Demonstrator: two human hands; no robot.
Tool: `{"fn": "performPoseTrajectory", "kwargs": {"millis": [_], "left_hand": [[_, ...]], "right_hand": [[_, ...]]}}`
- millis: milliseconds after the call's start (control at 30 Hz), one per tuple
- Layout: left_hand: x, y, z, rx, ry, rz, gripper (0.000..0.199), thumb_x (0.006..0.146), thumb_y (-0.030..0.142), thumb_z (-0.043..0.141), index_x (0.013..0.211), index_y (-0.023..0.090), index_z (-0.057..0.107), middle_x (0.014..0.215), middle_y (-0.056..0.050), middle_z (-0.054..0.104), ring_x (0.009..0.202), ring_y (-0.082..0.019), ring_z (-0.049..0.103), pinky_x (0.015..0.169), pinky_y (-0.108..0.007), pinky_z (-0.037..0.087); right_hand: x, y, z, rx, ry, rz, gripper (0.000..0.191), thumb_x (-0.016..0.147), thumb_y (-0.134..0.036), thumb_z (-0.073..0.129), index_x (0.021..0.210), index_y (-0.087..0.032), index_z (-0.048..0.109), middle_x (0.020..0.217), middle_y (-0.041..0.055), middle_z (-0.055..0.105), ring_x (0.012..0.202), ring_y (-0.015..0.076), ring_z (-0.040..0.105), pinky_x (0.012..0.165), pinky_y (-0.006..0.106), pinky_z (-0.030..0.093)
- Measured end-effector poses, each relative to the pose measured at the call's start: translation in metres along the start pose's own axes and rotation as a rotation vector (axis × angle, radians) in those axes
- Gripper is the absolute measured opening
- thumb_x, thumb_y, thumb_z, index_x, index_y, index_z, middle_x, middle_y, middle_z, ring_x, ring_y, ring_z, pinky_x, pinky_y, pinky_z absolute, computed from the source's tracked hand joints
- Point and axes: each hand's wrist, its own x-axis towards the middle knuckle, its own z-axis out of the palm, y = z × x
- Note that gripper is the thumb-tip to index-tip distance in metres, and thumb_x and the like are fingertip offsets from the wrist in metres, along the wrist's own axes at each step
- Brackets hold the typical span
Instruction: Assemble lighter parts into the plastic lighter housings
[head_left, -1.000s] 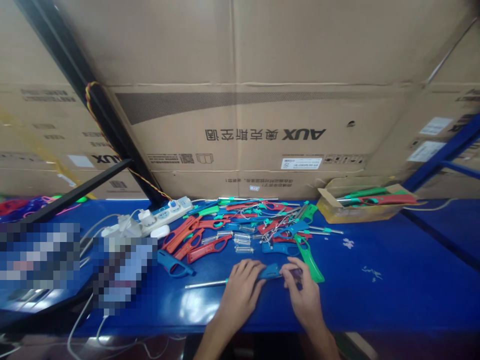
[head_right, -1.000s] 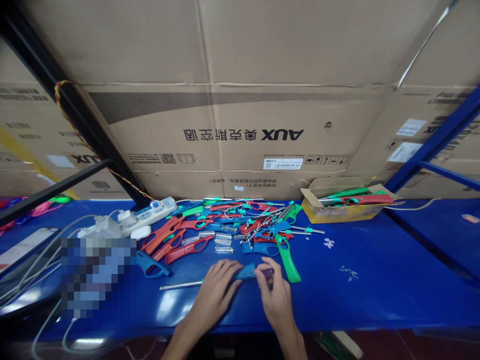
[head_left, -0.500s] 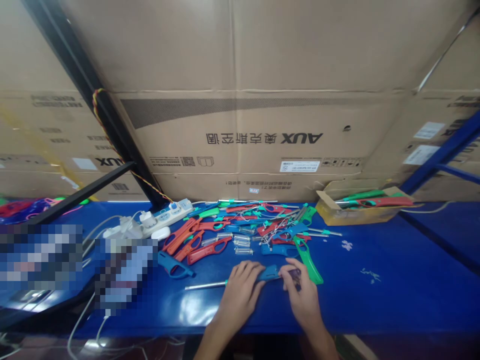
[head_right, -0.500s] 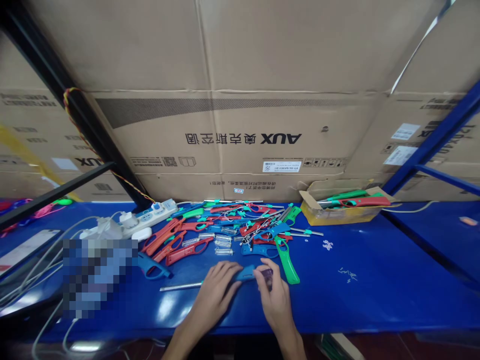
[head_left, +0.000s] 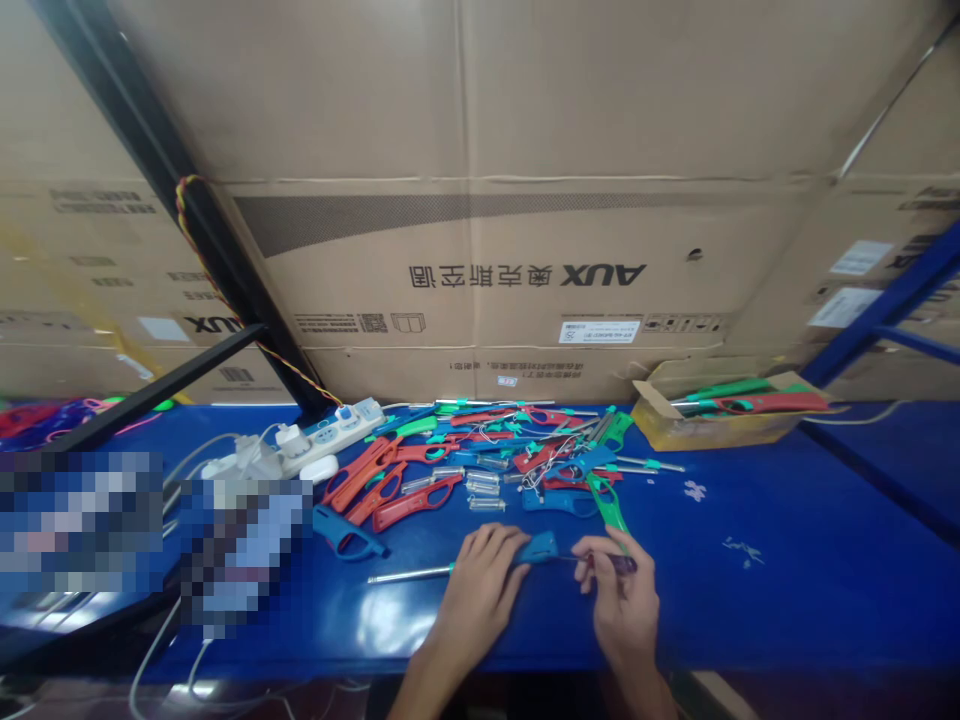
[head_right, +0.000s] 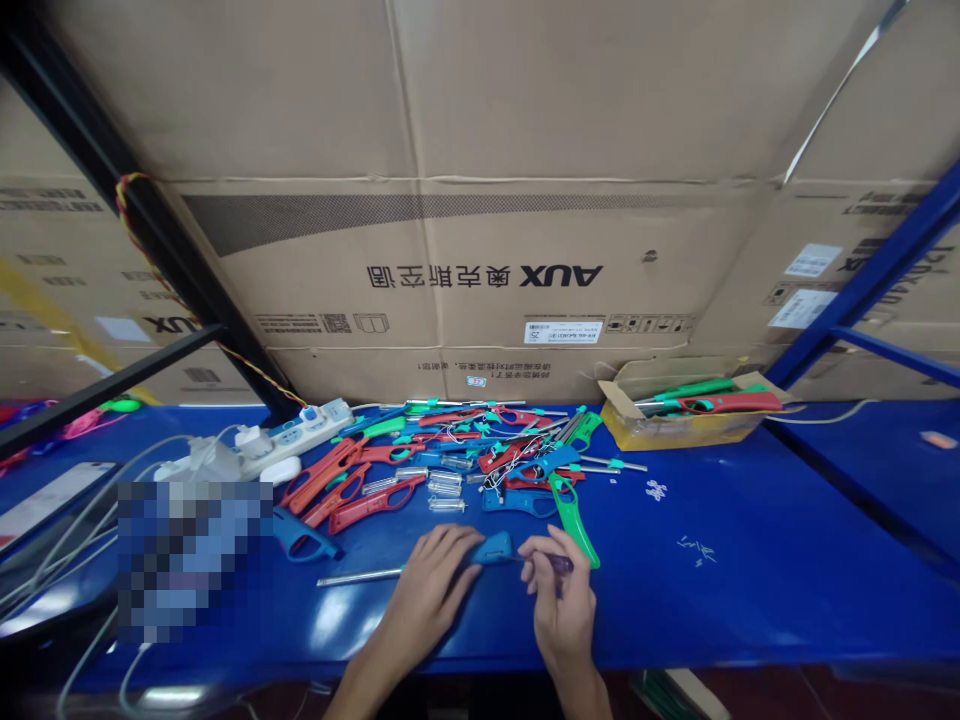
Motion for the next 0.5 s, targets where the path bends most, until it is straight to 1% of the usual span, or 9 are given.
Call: {"fn": "performPoseTrajectory", "kwargs": {"millis": [100, 267, 500], "left_hand": [[0.0001, 0.0001, -0.0008, -0.004, -0.010, 0.001, 0.027, 0.100, 0.019, 0.052, 0.126, 0.024, 0.056, 0.122, -0.005, 0.063, 0.114, -0.023, 0.054, 0.097, -0.040, 0.045], [-0.0005, -0.0008, -0.0008, -0.006, -0.016, 0.005, 0.027, 0.101, 0.021, 0.051, 0.127, 0.025, 0.056, 0.123, -0.005, 0.063, 0.115, -0.023, 0.054, 0.097, -0.040, 0.044], [-0.0006, -0.0011, -0.0003, -0.024, -0.018, 0.003, 0.027, 0.101, 0.019, 0.051, 0.126, 0.025, 0.056, 0.124, -0.005, 0.062, 0.115, -0.023, 0.052, 0.098, -0.039, 0.042]], "right_hand": [[0.0004, 0.0001, -0.0001, -0.002, 0.047, -0.001, 0.026, 0.099, -0.035, 0.049, 0.122, -0.023, 0.046, 0.081, 0.0004, 0.070, 0.052, 0.0118, 0.059, 0.053, 0.027, 0.052], [0.0011, 0.0061, -0.0017, -0.046, 0.066, -0.024, 0.024, 0.098, -0.035, 0.051, 0.118, -0.023, 0.049, 0.080, 0.0007, 0.069, 0.057, 0.0127, 0.060, 0.057, 0.028, 0.053], [0.0002, 0.0078, -0.0010, -0.016, 0.073, -0.002, 0.025, 0.098, -0.037, 0.051, 0.118, -0.022, 0.049, 0.078, -0.0002, 0.068, 0.056, 0.0128, 0.060, 0.056, 0.028, 0.053]]}}
